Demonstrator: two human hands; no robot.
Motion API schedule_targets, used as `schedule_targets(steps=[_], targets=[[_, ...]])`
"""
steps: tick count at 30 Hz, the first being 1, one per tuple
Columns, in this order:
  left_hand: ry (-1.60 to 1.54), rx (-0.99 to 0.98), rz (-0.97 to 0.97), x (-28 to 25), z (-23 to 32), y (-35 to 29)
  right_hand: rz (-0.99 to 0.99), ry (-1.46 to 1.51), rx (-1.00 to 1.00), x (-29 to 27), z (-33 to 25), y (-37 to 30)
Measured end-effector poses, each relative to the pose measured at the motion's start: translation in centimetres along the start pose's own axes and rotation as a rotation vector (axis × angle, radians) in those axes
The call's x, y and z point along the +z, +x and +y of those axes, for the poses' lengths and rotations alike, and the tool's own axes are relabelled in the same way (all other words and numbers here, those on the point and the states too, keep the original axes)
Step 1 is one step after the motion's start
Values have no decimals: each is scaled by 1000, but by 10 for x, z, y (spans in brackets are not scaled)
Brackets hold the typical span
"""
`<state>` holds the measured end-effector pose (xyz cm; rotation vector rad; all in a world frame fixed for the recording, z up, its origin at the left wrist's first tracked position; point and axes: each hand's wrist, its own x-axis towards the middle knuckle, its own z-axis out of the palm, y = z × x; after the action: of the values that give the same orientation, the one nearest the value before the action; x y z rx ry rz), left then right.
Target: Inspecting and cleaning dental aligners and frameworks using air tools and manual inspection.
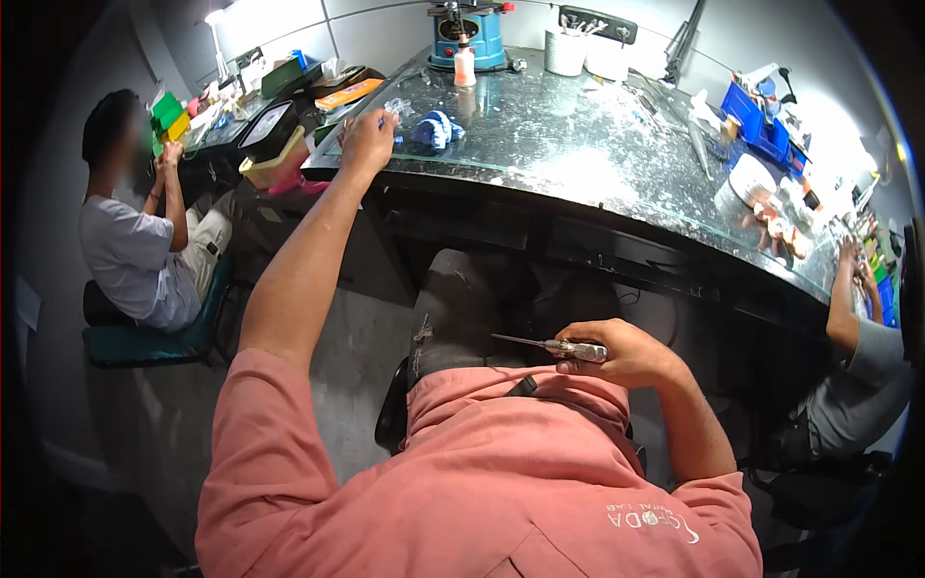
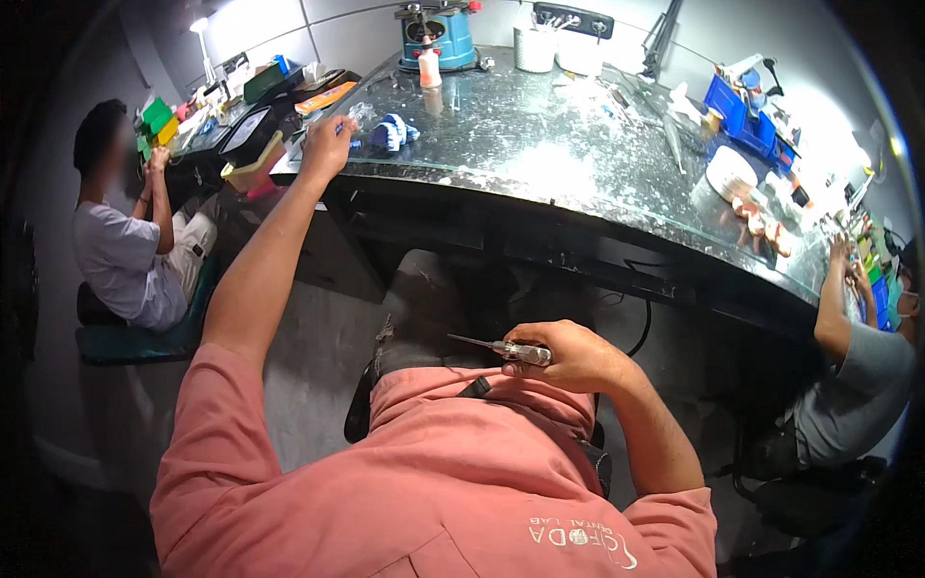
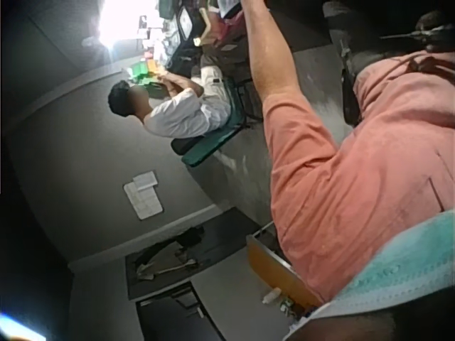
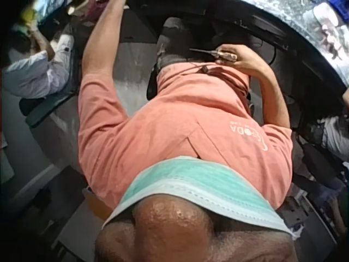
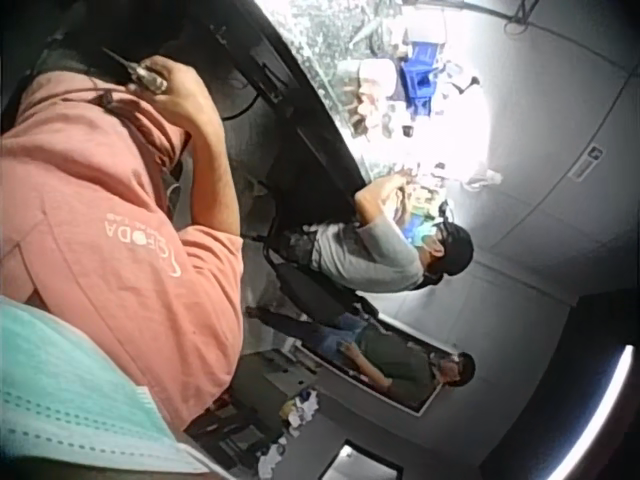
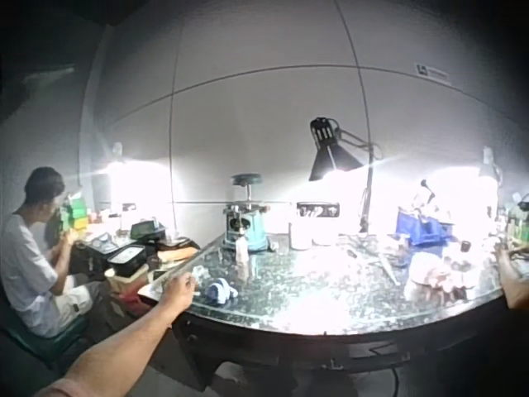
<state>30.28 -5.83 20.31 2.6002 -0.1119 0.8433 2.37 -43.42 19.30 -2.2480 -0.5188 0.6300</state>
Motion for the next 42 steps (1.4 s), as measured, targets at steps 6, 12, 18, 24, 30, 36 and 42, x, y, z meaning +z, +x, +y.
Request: schedule_targets(steps=[6, 12, 18, 24, 30, 36, 42], targets=[[-60, 132, 39, -6, 10, -1, 8, -3, -34, -1, 8, -4], [118, 316, -10, -25, 36, -17, 22, 15, -11, 0, 11, -4], [28, 213, 146, -22, 53, -22, 15, 7, 16, 0, 9, -6], [-427, 282, 513, -48, 49, -32, 44, -5, -24, -5, 12, -10], [-1846, -452, -106, -93, 6, -138, 117, 150, -133, -5, -3, -2], [-1895, -1103, -491, -105, -21, -298, 56, 84, -217, 13, -50, 28], [-1638, -1004, -245, -79, -34, -332, 101, -117, -435, 53, -94, 69]])
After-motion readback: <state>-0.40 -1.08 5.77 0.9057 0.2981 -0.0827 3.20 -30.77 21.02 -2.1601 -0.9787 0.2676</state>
